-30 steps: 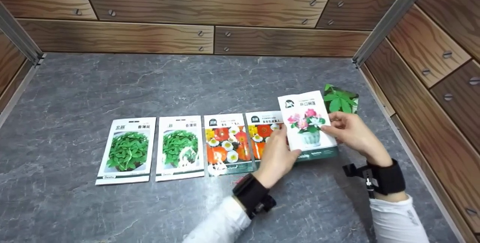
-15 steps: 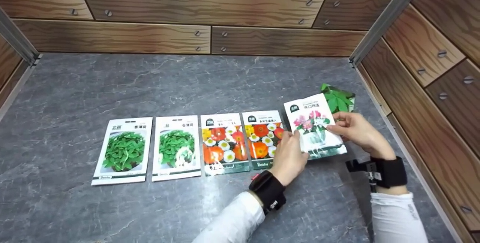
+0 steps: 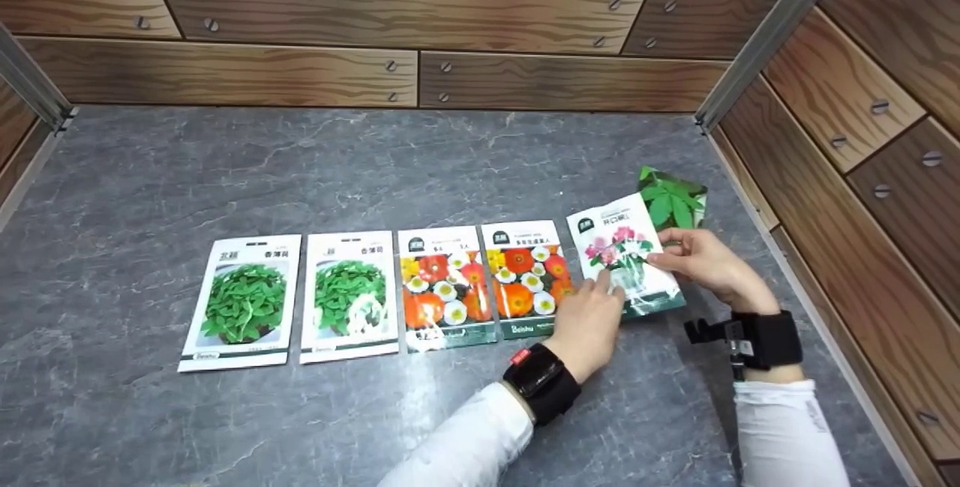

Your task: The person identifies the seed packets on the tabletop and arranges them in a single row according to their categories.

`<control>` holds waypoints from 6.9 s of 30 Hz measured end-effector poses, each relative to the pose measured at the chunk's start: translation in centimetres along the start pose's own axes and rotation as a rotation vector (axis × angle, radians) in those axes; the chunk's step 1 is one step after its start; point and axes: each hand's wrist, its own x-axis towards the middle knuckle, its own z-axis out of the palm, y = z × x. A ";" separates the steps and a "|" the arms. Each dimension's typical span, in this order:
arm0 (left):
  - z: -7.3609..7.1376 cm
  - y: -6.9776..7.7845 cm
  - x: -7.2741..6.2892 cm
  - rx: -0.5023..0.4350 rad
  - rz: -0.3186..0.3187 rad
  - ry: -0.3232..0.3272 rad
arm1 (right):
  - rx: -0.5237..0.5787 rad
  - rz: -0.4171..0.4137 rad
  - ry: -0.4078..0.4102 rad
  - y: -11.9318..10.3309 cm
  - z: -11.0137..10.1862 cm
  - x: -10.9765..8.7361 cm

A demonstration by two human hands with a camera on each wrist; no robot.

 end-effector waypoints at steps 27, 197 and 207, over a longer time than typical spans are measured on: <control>-0.2 0.1 -0.3 0.218 0.021 -0.081 | -0.561 -0.066 0.200 -0.6 3.4 0.8; 0.7 5.5 3.4 -0.948 -0.382 0.071 | -0.058 -0.006 0.403 2.9 -2.5 -4.9; 1.7 8.0 2.6 -0.431 -0.158 0.005 | 0.054 0.122 0.297 4.7 -4.2 -5.3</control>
